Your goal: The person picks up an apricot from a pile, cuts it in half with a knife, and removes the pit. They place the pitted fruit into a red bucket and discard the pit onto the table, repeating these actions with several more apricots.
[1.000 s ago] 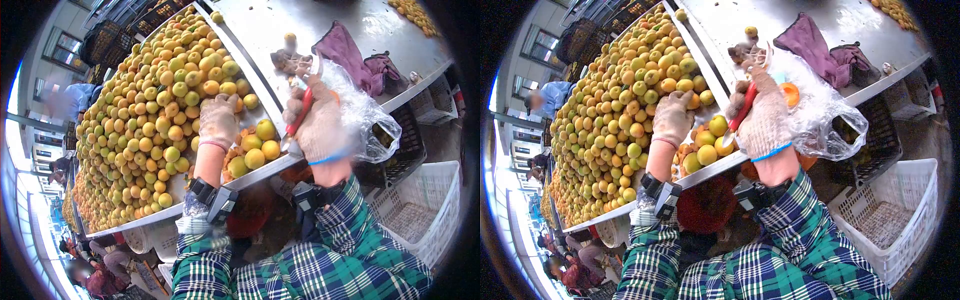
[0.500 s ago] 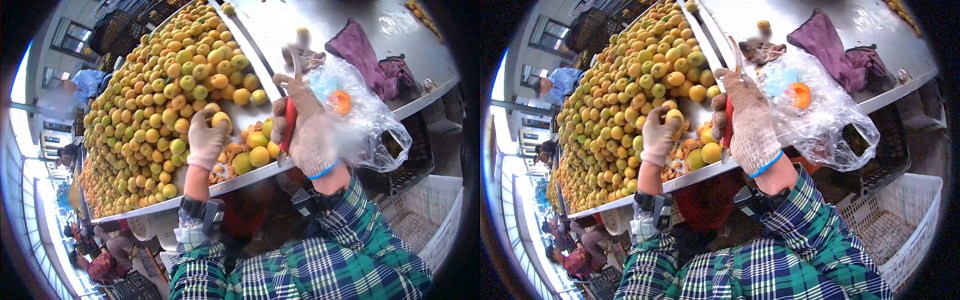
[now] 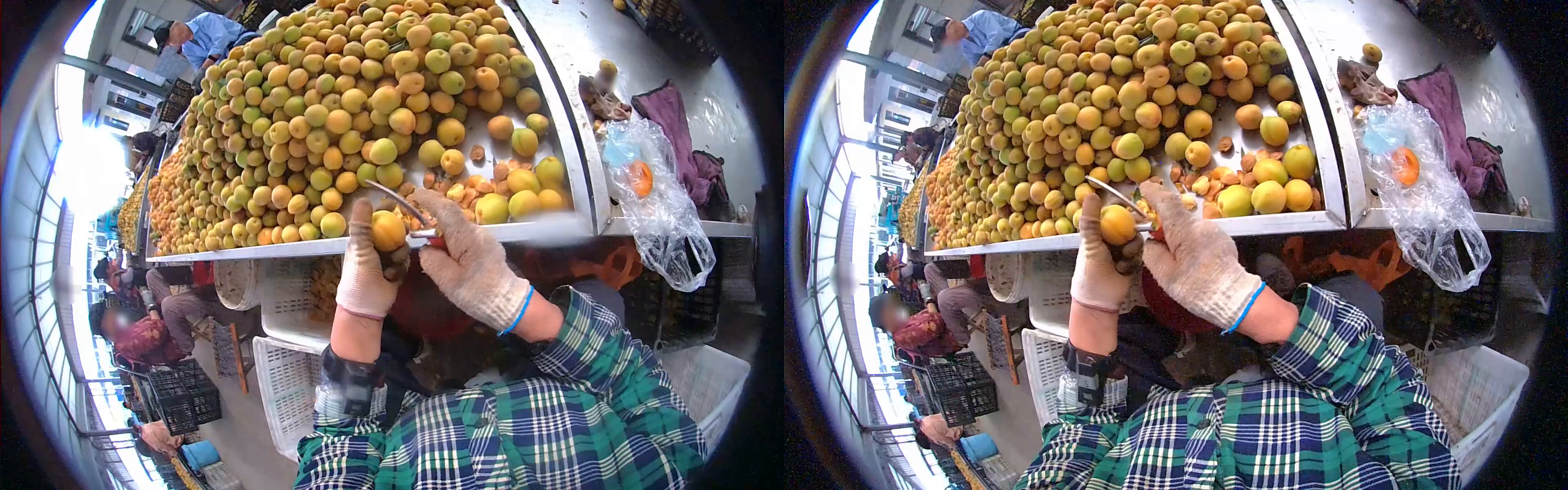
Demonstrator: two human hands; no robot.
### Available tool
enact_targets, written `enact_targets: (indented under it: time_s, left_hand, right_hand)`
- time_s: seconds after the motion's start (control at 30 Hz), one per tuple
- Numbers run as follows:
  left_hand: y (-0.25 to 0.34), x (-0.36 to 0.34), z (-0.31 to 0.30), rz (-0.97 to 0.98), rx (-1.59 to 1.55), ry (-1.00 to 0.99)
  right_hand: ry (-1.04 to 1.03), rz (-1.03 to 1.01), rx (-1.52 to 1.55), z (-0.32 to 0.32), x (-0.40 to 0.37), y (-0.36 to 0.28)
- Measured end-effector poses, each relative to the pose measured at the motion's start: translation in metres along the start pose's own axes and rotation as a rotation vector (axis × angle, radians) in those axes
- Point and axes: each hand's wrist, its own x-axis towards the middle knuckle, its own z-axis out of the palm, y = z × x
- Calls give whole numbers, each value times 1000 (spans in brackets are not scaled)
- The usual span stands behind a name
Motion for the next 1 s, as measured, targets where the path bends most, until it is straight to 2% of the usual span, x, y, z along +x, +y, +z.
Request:
enact_targets:
  time_s: [0.03,0.07,0.1,0.17,0.23,0.33,0.5,0.6,0.63,0.7,0.73,0.87,0.93,1.0]
  left_hand:
    - [-2,-3,1,75,92,144]
    - [-5,-2,-12,107,181,127]
    - [-7,-4,-15,96,170,119]
    - [-11,-7,-19,188,166,154]
    - [-11,-6,-37,196,241,118]
    - [-6,-5,-56,374,389,58]
    - [-1,-9,-82,455,530,87]
    - [-1,-12,-88,605,592,186]
    - [-2,-10,-92,603,588,195]
    - [-4,-3,-100,763,738,154]
    - [-1,-7,-97,816,866,161]
    - [-8,-7,-92,653,721,164]
    - [-7,-13,-84,686,692,164]
    - [-9,-15,-79,695,627,184]
  right_hand:
    - [-10,-10,-32,5,-2,-4]
    - [-74,80,-27,10,-2,-8]
    - [-76,88,-41,16,-2,-8]
    - [35,-80,-75,28,0,-5]
    - [19,-81,-110,39,0,-6]
    - [-109,-24,-148,55,1,-13]
    - [-197,5,-198,81,0,-16]
    - [-178,10,-151,91,0,-16]
    - [-187,10,-151,93,0,-16]
    - [-197,42,-122,94,1,-16]
    - [-162,-22,-124,98,0,-11]
    - [-204,43,-144,93,-4,-12]
    - [-166,-40,-174,94,-9,-12]
    - [-163,-25,-178,94,-12,-11]
